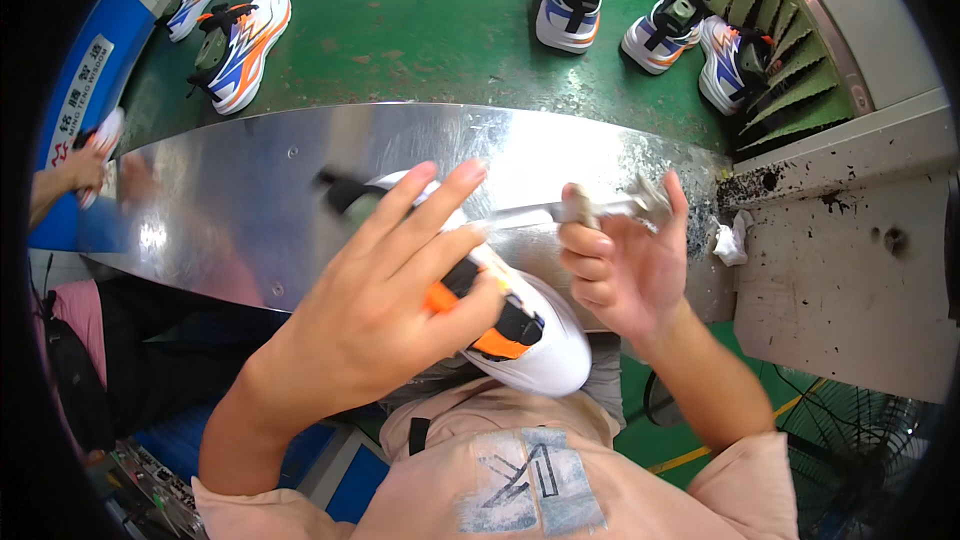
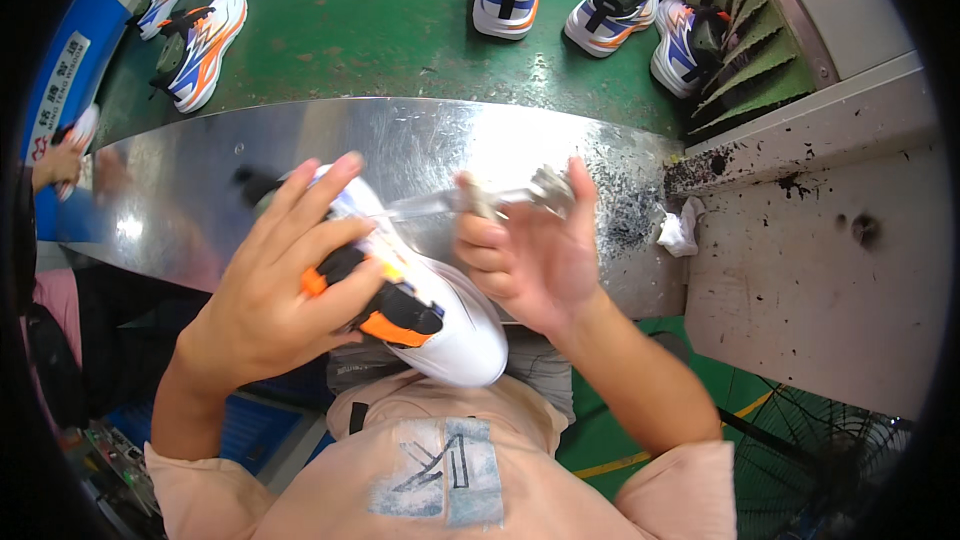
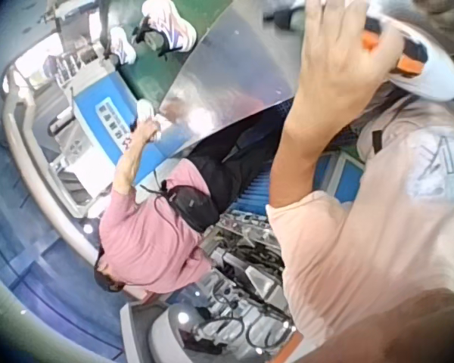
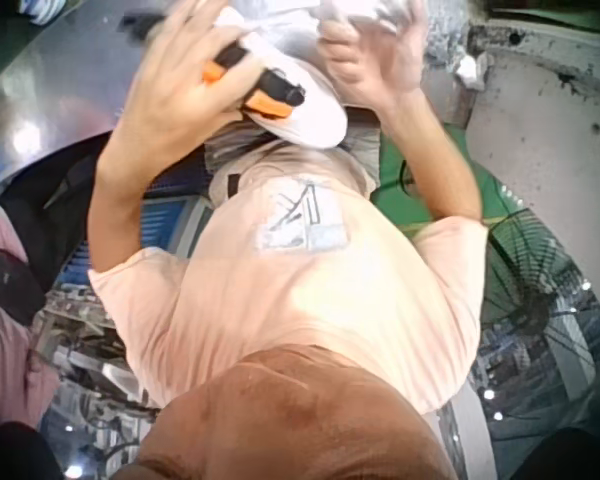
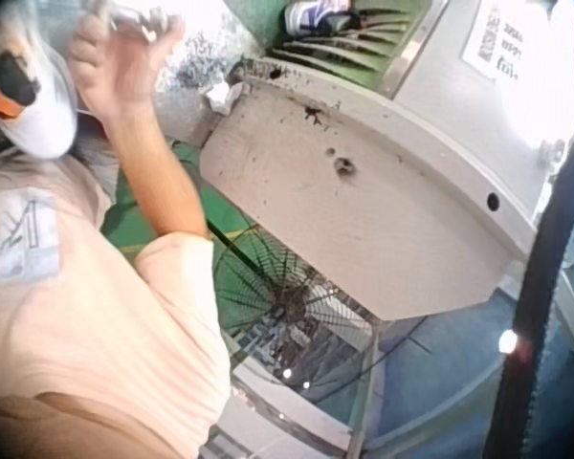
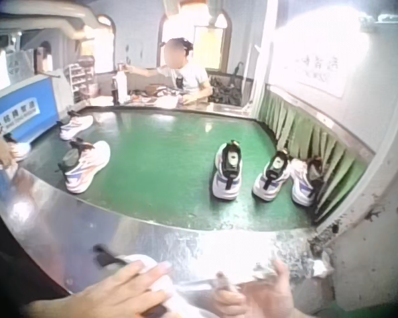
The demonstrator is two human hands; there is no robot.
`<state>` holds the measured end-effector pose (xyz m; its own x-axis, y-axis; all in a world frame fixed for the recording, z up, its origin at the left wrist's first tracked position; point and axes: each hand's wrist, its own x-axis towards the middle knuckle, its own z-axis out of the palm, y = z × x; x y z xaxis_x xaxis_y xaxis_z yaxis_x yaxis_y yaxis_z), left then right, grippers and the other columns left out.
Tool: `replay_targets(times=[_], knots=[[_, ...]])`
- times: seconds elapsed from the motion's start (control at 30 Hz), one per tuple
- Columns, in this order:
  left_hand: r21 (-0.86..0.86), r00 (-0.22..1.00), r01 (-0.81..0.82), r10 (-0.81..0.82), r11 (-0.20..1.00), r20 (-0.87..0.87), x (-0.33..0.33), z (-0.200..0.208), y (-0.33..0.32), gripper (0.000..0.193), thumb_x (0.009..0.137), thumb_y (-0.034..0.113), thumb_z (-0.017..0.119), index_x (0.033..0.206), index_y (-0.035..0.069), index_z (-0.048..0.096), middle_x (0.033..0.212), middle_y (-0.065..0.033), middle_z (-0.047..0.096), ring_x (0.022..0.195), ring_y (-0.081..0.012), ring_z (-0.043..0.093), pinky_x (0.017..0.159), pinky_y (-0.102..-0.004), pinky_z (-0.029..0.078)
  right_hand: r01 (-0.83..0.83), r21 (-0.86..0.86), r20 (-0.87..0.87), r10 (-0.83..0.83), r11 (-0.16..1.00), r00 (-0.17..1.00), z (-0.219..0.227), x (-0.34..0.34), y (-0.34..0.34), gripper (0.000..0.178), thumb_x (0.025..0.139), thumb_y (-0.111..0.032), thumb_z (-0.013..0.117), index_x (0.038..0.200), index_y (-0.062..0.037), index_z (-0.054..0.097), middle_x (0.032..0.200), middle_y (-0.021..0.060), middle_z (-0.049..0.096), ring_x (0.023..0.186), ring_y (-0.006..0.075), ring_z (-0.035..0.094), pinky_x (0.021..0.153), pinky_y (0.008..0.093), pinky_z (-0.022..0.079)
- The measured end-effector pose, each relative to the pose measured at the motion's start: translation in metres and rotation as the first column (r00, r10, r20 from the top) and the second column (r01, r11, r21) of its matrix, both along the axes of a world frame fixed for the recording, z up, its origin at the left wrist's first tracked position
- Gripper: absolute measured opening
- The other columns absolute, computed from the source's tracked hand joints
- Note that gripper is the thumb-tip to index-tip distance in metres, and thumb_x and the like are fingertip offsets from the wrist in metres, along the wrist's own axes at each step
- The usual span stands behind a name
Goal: The person applies liquid adhesive from a syringe-like applicator to the seams of several shoes and places them on a conveyor belt.
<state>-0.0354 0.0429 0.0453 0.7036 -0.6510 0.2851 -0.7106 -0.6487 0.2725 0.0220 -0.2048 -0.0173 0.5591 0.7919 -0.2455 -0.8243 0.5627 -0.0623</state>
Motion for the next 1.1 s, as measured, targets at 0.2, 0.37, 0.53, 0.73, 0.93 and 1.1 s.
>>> replay_targets(times=[0.2,0.37,0.53,0.73,0.93,1.1], knots=[[-0.156,0.946,-0.104,0.146,0.982,0.290,-0.065,-0.042,0.026,0.025,0.079,0.010,0.064,0.100,0.011,0.051,0.101,-0.0134,0.055,0.088,-0.0324,0.067,0.080,-0.0460,0.056,-0.335,-0.481,0.271,0.501,0.810,0.822,0.062,0.018,0.051,0.111,0.068,-0.092,0.024,0.128,0.0001,0.042,0.065,-0.0009,0.038,0.050,0.0054,0.026,0.041,0.0187,0.020],[-0.067,0.890,-0.345,0.349,0.936,0.292,-0.108,-0.066,0.014,0.041,0.085,0.021,0.070,0.115,0.023,0.041,0.114,-0.0080,0.049,0.106,-0.0268,0.061,0.094,-0.0419,0.050,-0.349,-0.650,0.260,0.628,0.676,0.733,0.093,-0.001,0.049,0.117,0.062,-0.085,0.050,0.131,0.0084,0.034,0.085,0.0040,0.043,0.065,0.0067,0.036,0.055,0.0197,0.029],[-0.079,0.853,-0.417,0.420,0.905,0.311,-0.117,-0.076,0.008,0.043,0.086,0.026,0.069,0.118,0.026,0.040,0.117,-0.0067,0.052,0.109,-0.0260,0.061,0.100,-0.0418,0.046,-0.306,-0.540,0.161,0.453,0.784,0.877,0.093,-0.023,0.011,0.125,0.050,-0.071,0.079,0.135,0.0089,0.033,0.113,0.0119,0.049,0.086,0.0116,0.047,0.076,0.0214,0.040],[-0.025,0.834,-0.448,0.428,0.894,0.349,-0.118,-0.077,0.007,0.035,0.090,0.028,0.064,0.116,0.021,0.041,0.112,-0.0080,0.054,0.108,-0.0264,0.061,0.100,-0.0440,0.046,-0.157,-0.713,0.223,0.434,0.683,0.873,0.109,-0.041,-0.023,0.120,0.050,-0.076,0.074,0.127,0.0094,0.041,0.099,0.0095,0.052,0.081,0.0096,0.048,0.070,0.0198,0.039],[-0.036,0.828,-0.431,0.411,0.902,0.382,-0.110,-0.074,0.005,0.029,0.091,0.020,0.061,0.112,0.015,0.042,0.112,-0.0120,0.055,0.104,-0.0328,0.063,0.095,-0.0497,0.049,-0.024,-0.592,0.376,0.302,0.805,0.876,0.083,-0.064,-0.071,0.120,0.058,-0.088,0.056,0.126,0.0087,0.038,0.082,0.0066,0.050,0.069,0.0074,0.042,0.057,0.0187,0.031],[0.003,0.842,-0.441,0.412,0.898,0.349,-0.101,-0.061,0.002,0.027,0.089,0.010,0.061,0.110,0.009,0.045,0.114,-0.0153,0.057,0.102,-0.0384,0.063,0.090,-0.0534,0.051,0.052,-0.499,0.425,0.193,0.865,0.884,0.060,-0.078,-0.089,0.121,0.061,-0.088,0.054,0.130,0.0085,0.031,0.080,0.0066,0.048,0.068,0.0072,0.040,0.056,0.0192,0.029]])
